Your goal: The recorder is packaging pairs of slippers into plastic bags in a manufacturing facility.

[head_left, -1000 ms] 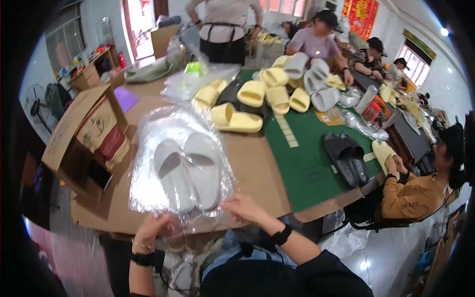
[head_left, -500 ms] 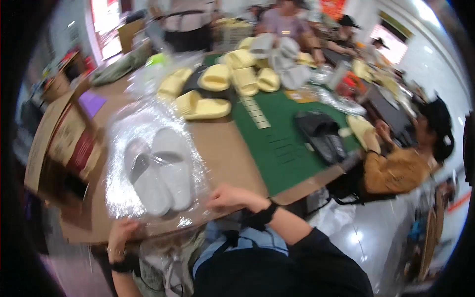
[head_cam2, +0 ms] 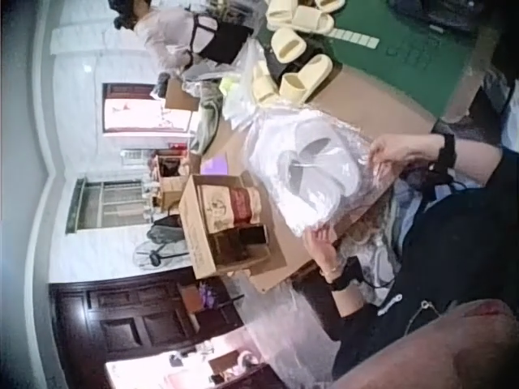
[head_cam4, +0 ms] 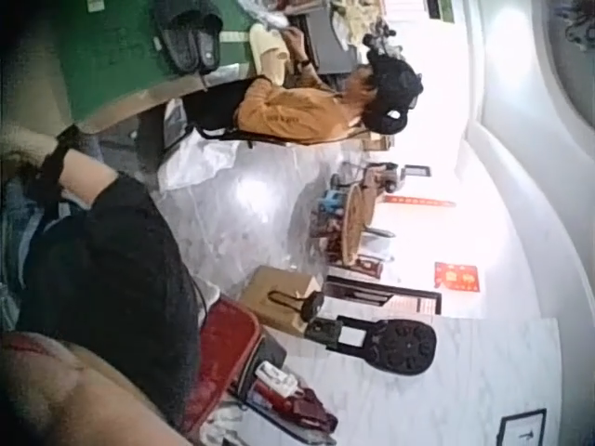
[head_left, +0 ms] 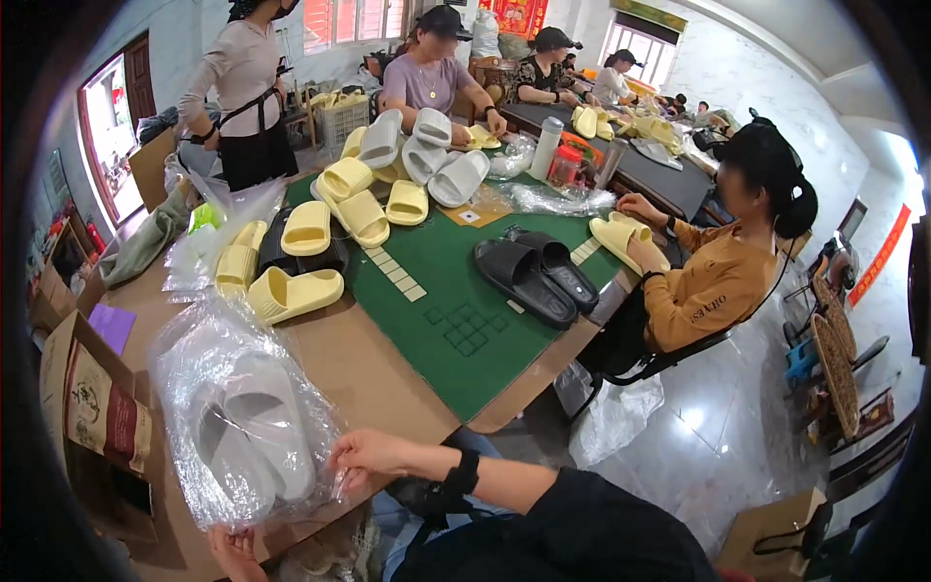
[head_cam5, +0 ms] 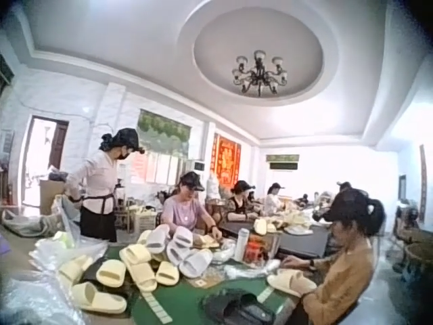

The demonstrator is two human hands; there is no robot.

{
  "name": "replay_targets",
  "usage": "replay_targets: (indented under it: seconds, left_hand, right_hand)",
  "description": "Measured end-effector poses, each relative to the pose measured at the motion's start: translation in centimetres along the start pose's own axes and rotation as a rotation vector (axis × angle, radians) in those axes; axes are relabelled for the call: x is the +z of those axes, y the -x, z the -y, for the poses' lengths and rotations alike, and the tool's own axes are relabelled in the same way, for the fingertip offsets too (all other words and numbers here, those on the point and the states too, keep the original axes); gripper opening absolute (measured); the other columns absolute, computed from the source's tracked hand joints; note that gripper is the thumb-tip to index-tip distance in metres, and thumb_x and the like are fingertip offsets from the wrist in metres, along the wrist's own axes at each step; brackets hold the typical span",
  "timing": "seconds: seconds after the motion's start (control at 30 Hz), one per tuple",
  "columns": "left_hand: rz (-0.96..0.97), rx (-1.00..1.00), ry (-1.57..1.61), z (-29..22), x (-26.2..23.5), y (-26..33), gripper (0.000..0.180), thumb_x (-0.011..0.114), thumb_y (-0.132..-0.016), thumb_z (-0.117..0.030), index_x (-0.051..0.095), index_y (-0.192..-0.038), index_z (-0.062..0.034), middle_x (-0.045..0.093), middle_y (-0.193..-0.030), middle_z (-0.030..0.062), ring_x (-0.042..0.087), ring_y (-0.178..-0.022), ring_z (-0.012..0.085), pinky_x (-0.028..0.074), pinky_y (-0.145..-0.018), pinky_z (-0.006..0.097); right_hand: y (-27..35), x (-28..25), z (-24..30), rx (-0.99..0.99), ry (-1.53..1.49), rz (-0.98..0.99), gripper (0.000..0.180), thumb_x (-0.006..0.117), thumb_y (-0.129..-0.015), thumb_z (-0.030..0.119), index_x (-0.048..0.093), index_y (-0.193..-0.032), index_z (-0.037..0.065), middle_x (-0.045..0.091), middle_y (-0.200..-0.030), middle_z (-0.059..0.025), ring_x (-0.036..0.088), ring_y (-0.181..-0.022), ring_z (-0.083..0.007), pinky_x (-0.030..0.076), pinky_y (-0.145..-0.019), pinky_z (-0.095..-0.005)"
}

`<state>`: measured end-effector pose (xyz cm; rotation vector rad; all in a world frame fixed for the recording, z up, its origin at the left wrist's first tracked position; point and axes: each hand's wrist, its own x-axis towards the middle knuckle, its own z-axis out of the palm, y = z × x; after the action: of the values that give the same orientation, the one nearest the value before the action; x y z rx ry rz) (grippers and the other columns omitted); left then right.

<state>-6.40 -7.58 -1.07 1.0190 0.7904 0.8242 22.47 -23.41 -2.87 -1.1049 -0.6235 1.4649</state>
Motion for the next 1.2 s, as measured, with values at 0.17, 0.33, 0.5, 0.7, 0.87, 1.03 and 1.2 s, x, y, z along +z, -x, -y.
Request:
replay_targets:
  seconds: [0.17, 0.33, 0.5, 0.7, 0.87, 1.03, 1.2]
  left_hand:
    - [-0.152, 0.369, -0.675, 4.3, 0.2, 1.1, 0.037, 0.046, -0.091, -0.026, 0.046, -0.118, -0.0008, 0.052, -0.107, 0.0106, 0.049, -0.103, 0.0258, 0.04, -0.087, 0.039]
    - [0.029, -0.163, 0.383, 5.0, 2.7, 3.1, 0.039, 0.044, -0.092, -0.024, 0.042, -0.126, -0.0032, 0.045, -0.125, 0.0132, 0.04, -0.117, 0.0296, 0.034, -0.098, 0.045]
    - [0.144, 0.072, -0.017, 5.2, 2.2, 2.9, 0.065, 0.064, -0.08, -0.016, 0.031, -0.134, 0.0002, 0.044, -0.125, 0.0177, 0.047, -0.11, 0.0272, 0.042, -0.092, 0.038]
    - [0.01, 0.114, -0.034, 6.5, 0.1, 5.4, 0.067, 0.067, -0.078, -0.023, 0.035, -0.131, 0.0024, 0.054, -0.11, 0.0207, 0.056, -0.094, 0.0265, 0.049, -0.075, 0.035]
    - [-0.238, 0.251, 0.001, 2.1, -0.6, 9.8, 0.06, 0.04, -0.093, -0.04, 0.028, -0.133, 0.0034, 0.035, -0.135, 0.0167, 0.043, -0.116, 0.0284, 0.034, -0.099, 0.037]
    - [-0.777, 0.55, -0.5, 3.1, -20.6, 22.3, 0.048, 0.046, -0.091, -0.022, 0.039, -0.128, 0.0065, 0.043, -0.13, 0.0184, 0.044, -0.117, 0.0266, 0.037, -0.097, 0.039]
    - [-0.858, 0.498, 0.134, -1.0, -16.4, 28.7, 0.051, 0.054, -0.086, -0.021, 0.039, -0.13, 0.0014, 0.047, -0.129, 0.0104, 0.046, -0.117, 0.0235, 0.04, -0.096, 0.038]
  right_hand:
    - [0.2, 2.9, -1.9, -0.094, 0.027, -0.04, 0.008, 0.052, -0.076, -0.003, 0.057, -0.082, -0.001, 0.06, -0.083, -0.0074, 0.059, -0.071, -0.014, 0.049, -0.06, -0.0243]
    - [0.1, 6.3, -3.5, -0.568, 0.372, -0.116, 0.016, 0.051, -0.065, -0.009, 0.058, -0.078, -0.004, 0.057, -0.091, -0.014, 0.058, -0.076, -0.0244, 0.047, -0.065, -0.0315]
    - [1.3, 8.3, -3.2, -0.661, 0.626, 0.225, 0.014, 0.049, -0.068, -0.011, 0.056, -0.077, -0.003, 0.039, -0.131, -0.0211, 0.049, -0.109, -0.0346, 0.043, -0.086, -0.0365]
    - [3.0, 10.4, -1.9, -0.698, 0.581, 0.442, 0.02, 0.052, -0.07, -0.004, 0.058, -0.09, -0.006, 0.041, -0.129, -0.0235, 0.046, -0.112, -0.0382, 0.04, -0.092, -0.0342]
    - [2.4, 11.3, -3.1, -1.021, 0.756, 0.457, 0.023, 0.051, -0.069, -0.007, 0.056, -0.09, -0.001, 0.041, -0.128, -0.0223, 0.046, -0.114, -0.0356, 0.043, -0.09, -0.0378]
    - [2.9, 9.7, -6.3, -0.443, 0.913, 0.771, 0.033, 0.057, -0.072, -0.001, 0.054, -0.104, 0.004, 0.047, -0.123, -0.0166, 0.047, -0.11, -0.0354, 0.043, -0.09, -0.039]
    - [-0.4, 7.9, -13.5, -0.538, 1.255, 0.723, 0.046, 0.059, -0.071, 0.001, 0.051, -0.115, 0.008, 0.045, -0.125, -0.0104, 0.035, -0.123, -0.0315, 0.02, -0.105, -0.0565]
